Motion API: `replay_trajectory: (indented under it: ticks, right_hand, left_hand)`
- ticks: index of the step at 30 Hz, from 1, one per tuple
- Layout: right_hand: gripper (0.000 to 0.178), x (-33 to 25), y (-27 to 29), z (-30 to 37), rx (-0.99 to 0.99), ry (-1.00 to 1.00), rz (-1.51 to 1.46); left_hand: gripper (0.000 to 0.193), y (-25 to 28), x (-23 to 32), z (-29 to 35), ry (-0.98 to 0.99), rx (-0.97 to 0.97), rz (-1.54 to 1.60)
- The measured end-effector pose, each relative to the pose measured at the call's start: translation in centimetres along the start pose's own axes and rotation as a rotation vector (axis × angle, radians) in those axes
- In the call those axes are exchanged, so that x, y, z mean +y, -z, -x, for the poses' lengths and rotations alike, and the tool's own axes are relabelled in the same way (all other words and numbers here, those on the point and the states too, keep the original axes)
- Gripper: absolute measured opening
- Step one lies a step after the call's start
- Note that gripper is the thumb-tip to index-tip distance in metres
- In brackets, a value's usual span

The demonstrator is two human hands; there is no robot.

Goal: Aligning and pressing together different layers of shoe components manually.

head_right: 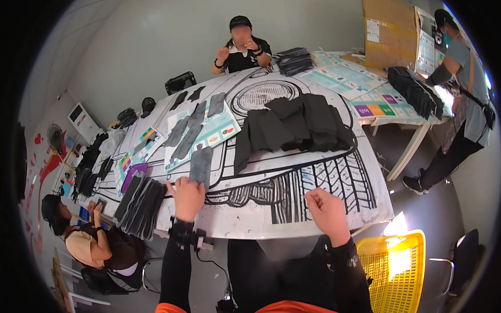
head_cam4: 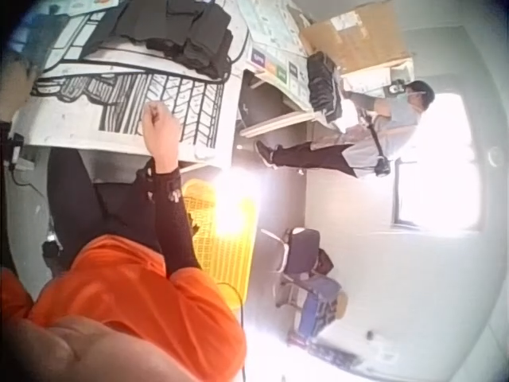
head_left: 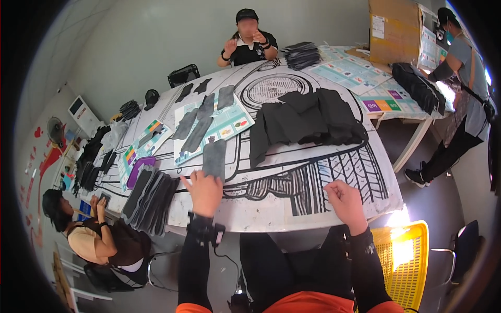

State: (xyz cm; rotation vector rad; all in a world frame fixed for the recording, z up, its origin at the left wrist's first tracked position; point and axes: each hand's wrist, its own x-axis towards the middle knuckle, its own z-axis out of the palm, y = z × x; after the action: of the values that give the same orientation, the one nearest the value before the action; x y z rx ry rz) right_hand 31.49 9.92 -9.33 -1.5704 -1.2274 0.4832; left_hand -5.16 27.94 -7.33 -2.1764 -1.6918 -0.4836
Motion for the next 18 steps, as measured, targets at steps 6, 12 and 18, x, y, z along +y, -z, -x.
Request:
replay_trajectory:
  ticks: [6,12,18]
  right_hand:
    - [0.011,-0.8,0.0,-0.4,-0.022,0.024,-0.015]
    - [0.010,-1.1,-0.2,0.8,0.033,0.098,-0.083]
    - [0.015,-2.0,0.1,0.9,-0.062,0.485,0.125]
  left_hand:
    - [0.020,6.8,6.8,9.3,-0.071,-0.051,0.251]
    - [0.021,8.0,16.2,9.8,-0.197,-0.040,0.450]
    - [0.024,8.4,19.3,9.3,-0.101,-0.188,0.497]
